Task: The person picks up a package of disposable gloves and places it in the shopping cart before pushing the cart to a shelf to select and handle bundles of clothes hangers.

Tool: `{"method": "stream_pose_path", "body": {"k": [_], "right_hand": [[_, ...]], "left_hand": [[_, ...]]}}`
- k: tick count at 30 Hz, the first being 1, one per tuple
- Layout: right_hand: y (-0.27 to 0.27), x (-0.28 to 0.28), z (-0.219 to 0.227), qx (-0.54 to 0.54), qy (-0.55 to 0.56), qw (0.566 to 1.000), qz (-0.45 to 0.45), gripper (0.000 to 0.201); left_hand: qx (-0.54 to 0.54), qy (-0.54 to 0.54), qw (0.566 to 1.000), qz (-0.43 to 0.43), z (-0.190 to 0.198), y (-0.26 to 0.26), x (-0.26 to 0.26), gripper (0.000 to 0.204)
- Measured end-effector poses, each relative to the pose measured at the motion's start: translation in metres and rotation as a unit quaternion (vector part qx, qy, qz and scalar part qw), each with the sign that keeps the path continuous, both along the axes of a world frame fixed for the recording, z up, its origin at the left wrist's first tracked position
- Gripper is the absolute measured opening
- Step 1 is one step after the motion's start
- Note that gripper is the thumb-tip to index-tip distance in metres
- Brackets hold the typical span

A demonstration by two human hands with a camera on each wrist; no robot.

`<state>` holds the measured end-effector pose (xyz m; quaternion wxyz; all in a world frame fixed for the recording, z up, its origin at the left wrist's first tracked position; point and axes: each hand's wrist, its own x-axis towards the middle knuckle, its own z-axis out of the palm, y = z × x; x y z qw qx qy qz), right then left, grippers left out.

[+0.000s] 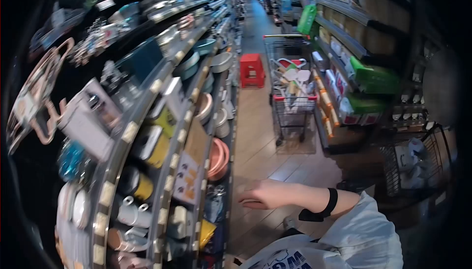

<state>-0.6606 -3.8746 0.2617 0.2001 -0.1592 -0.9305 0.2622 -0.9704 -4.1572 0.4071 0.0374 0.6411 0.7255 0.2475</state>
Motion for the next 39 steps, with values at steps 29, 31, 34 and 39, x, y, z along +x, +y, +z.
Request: {"method": "stream_pose_path", "body": {"k": [29, 31, 34, 39], "right_hand": [[0.443, 0.327, -0.31, -0.258, -0.153, 0.811, -0.503, 0.022], [0.482, 0.327, -0.322, -0.262, -0.157, 0.806, -0.508, 0.023], [0.556, 0.333, -0.322, -0.228, -0.167, 0.817, -0.503, 0.031], [0.666, 0.352, -0.333, -0.134, -0.274, 0.803, -0.512, 0.058]], "left_hand": [[-0.16, -0.159, 0.948, -0.227, -0.296, 0.757, 0.181, 0.015], [-0.154, -0.15, 0.943, -0.254, -0.296, 0.785, 0.197, 0.016], [-0.222, -0.162, 0.939, -0.207, -0.301, 0.813, 0.216, 0.016], [-0.271, -0.15, 0.945, -0.107, -0.334, 0.819, 0.223, 0.016]]}}
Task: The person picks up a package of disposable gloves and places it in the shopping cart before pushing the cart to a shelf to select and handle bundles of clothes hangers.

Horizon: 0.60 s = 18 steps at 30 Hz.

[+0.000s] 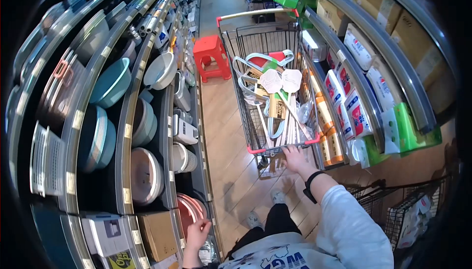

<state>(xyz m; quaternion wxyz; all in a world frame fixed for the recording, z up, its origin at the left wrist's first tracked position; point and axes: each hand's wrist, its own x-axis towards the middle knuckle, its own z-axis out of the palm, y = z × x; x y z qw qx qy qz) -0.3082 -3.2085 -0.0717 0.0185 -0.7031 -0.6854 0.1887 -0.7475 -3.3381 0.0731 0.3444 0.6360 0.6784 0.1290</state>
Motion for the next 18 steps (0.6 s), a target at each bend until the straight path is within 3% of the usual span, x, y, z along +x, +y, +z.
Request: {"method": "stream_pose_path", "body": {"k": [4, 5, 8, 9, 13, 18], "right_hand": [[0.038, 0.015, -0.053, -0.04, -0.009, 0.999, 0.004, 0.055], [0.041, 0.015, -0.056, -0.019, -0.025, 0.999, 0.008, 0.044], [0.047, 0.022, -0.06, -0.033, 0.003, 0.999, 0.022, 0.035], [0.041, 0.022, -0.061, 0.048, 0.015, 0.999, 0.018, 0.031], [0.019, 0.019, -0.058, 0.004, 0.012, 1.0, 0.028, 0.03], [-0.055, 0.005, -0.057, 0.008, 0.024, 0.999, 0.024, 0.027]], "left_hand": [[-0.081, -0.015, 0.993, 0.083, -0.028, -0.013, 0.011, 0.022], [-0.092, -0.011, 0.992, 0.089, -0.029, -0.013, 0.019, 0.022], [-0.108, 0.019, 0.993, 0.052, -0.025, -0.004, 0.051, 0.022], [-0.117, 0.002, 0.992, 0.053, -0.024, 0.001, 0.063, 0.023], [-0.093, -0.008, 0.996, 0.0, -0.04, -0.003, 0.079, 0.024], [-0.1, -0.018, 0.995, -0.022, -0.032, -0.023, 0.093, 0.026]]}}
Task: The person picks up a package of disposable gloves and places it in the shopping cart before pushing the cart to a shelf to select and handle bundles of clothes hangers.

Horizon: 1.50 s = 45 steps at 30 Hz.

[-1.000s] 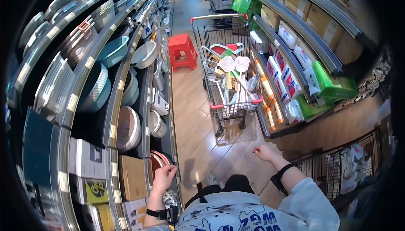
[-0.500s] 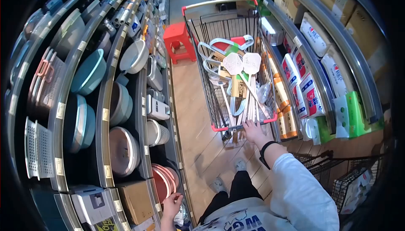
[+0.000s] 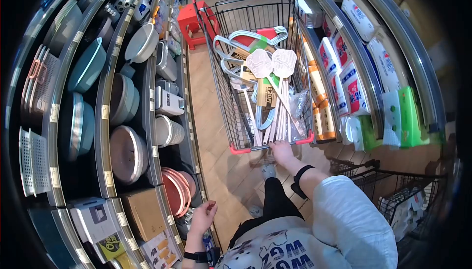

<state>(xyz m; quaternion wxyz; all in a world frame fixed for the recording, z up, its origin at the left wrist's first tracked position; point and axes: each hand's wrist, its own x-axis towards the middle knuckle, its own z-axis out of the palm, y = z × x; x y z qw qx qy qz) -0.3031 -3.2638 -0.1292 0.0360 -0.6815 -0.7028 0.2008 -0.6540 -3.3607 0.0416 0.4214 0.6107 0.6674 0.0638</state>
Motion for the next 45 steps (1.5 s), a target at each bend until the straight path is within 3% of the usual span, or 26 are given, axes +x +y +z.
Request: {"method": "stream_pose_path", "body": {"k": [6, 10, 18, 20, 21, 24, 25, 30, 32, 34, 36, 37, 38, 40, 41, 42, 45], "right_hand": [[-0.11, -0.025, 0.007, -0.077, -0.023, 0.997, 0.015, 0.03], [-0.194, -0.04, 0.005, -0.076, -0.017, 0.997, 0.004, 0.03], [-0.331, -0.052, 0.019, -0.151, -0.052, 0.981, 0.11, 0.02], [-0.366, -0.054, 0.007, -0.137, -0.064, 0.977, 0.15, 0.02], [-0.38, -0.052, 0.01, -0.156, -0.048, 0.974, 0.159, 0.019], [-0.416, -0.044, 0.009, -0.224, -0.003, 0.959, 0.172, 0.02], [-0.426, -0.04, 0.007, -0.229, -0.002, 0.957, 0.176, 0.02], [-0.452, -0.03, 0.009, -0.352, 0.063, 0.911, 0.203, 0.024], [-0.441, -0.027, 0.014, -0.343, 0.072, 0.907, 0.233, 0.024], [-0.403, -0.033, 0.034, -0.329, 0.093, 0.919, 0.198, 0.024], [-0.359, -0.029, 0.019, -0.197, 0.217, 0.951, 0.098, 0.024], [-0.324, -0.031, 0.03, -0.22, 0.289, 0.932, 0.003, 0.029], [-0.286, -0.034, 0.034, -0.26, 0.404, 0.87, -0.109, 0.028], [-0.22, -0.038, 0.036, -0.277, 0.593, 0.704, -0.275, 0.029], [-0.189, -0.042, 0.03, -0.256, 0.669, 0.616, -0.328, 0.031], [-0.157, -0.04, 0.01, -0.258, 0.712, 0.565, -0.327, 0.04], [-0.099, -0.06, -0.005, -0.211, 0.763, 0.447, -0.415, 0.042]], "left_hand": [[0.042, -0.029, 0.998, -0.034, -0.021, -0.071, -0.013, 0.022], [0.011, -0.096, 0.995, -0.009, -0.067, -0.135, -0.028, 0.026], [0.071, -0.099, 0.993, -0.01, -0.173, -0.19, -0.007, 0.063], [0.107, -0.083, 0.99, 0.038, -0.198, -0.194, 0.008, 0.072], [0.022, -0.046, 0.998, 0.035, -0.187, -0.192, 0.019, 0.065], [0.001, 0.003, 0.998, 0.061, -0.177, -0.208, 0.037, 0.06], [0.056, -0.004, 0.996, 0.075, -0.179, -0.221, 0.039, 0.045], [-0.052, 0.063, 0.992, 0.094, -0.158, -0.264, 0.049, 0.026], [-0.037, 0.027, 0.991, 0.125, -0.174, -0.284, 0.045, 0.025], [-0.026, 0.034, 0.994, 0.103, -0.173, -0.298, 0.042, 0.024], [-0.045, -0.007, 0.988, 0.144, -0.153, -0.304, 0.052, 0.028], [-0.042, -0.008, 0.988, 0.146, -0.164, -0.314, 0.048, 0.028], [-0.035, 0.006, 0.991, 0.133, -0.179, -0.33, 0.041, 0.03], [-0.028, 0.021, 0.992, 0.123, -0.181, -0.334, 0.04, 0.032], [-0.057, 0.021, 0.989, 0.136, -0.16, -0.335, 0.045, 0.034], [-0.089, 0.022, 0.984, 0.153, -0.15, -0.335, 0.05, 0.036], [-0.04, 0.04, 0.989, 0.134, -0.165, -0.357, 0.041, 0.037]]}}
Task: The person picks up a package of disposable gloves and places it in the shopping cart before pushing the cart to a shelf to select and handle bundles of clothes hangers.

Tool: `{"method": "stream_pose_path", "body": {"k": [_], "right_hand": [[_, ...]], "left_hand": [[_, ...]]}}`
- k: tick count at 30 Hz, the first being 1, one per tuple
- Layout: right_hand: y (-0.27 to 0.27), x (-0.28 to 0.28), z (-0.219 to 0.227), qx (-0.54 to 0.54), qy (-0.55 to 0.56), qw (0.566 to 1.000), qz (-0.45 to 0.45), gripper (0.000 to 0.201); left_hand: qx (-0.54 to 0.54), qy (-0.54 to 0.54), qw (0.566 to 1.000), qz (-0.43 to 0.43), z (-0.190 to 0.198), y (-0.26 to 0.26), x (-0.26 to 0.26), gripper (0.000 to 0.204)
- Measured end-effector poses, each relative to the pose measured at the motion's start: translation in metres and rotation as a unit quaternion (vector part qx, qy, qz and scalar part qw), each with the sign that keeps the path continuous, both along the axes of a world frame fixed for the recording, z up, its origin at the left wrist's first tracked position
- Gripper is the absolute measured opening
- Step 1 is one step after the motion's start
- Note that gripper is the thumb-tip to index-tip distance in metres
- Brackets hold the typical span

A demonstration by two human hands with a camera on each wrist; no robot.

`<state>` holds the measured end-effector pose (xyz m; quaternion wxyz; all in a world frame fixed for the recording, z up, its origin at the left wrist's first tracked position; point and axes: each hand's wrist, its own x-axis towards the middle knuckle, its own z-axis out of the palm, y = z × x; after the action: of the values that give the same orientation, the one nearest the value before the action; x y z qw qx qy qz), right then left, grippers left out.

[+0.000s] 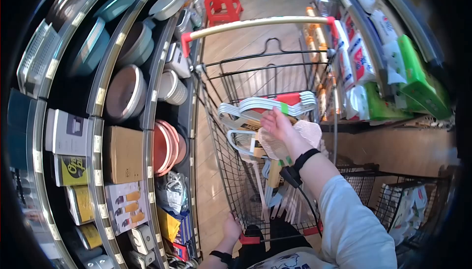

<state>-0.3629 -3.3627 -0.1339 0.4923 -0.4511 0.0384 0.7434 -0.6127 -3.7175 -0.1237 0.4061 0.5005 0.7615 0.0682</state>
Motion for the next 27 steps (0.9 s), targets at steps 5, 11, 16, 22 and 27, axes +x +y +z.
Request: {"method": "stream_pose_path", "body": {"k": [5, 11, 16, 22, 27], "right_hand": [[0.04, -0.026, -0.046, -0.013, 0.106, 0.989, -0.104, 0.035], [0.025, -0.021, 0.009, -0.02, 0.155, 0.929, -0.334, 0.02], [-0.045, 0.007, 0.13, 0.074, 0.141, 0.955, -0.251, 0.029], [-0.18, 0.013, 0.255, 0.205, 0.238, 0.949, -0.032, 0.031], [-0.276, 0.028, 0.319, 0.233, 0.086, 0.932, 0.264, 0.04]], "left_hand": [[-0.041, -0.007, 0.998, 0.038, 0.007, -0.006, -0.004, 0.038], [-0.069, -0.007, 0.996, 0.06, 0.014, -0.003, -0.002, 0.037], [-0.012, -0.035, 0.997, 0.067, 0.012, -0.001, 0.0, 0.032], [0.005, -0.028, 0.999, 0.03, -0.009, -0.003, -0.017, 0.038], [0.08, -0.063, 0.993, 0.056, 0.022, -0.013, -0.031, 0.061]]}}
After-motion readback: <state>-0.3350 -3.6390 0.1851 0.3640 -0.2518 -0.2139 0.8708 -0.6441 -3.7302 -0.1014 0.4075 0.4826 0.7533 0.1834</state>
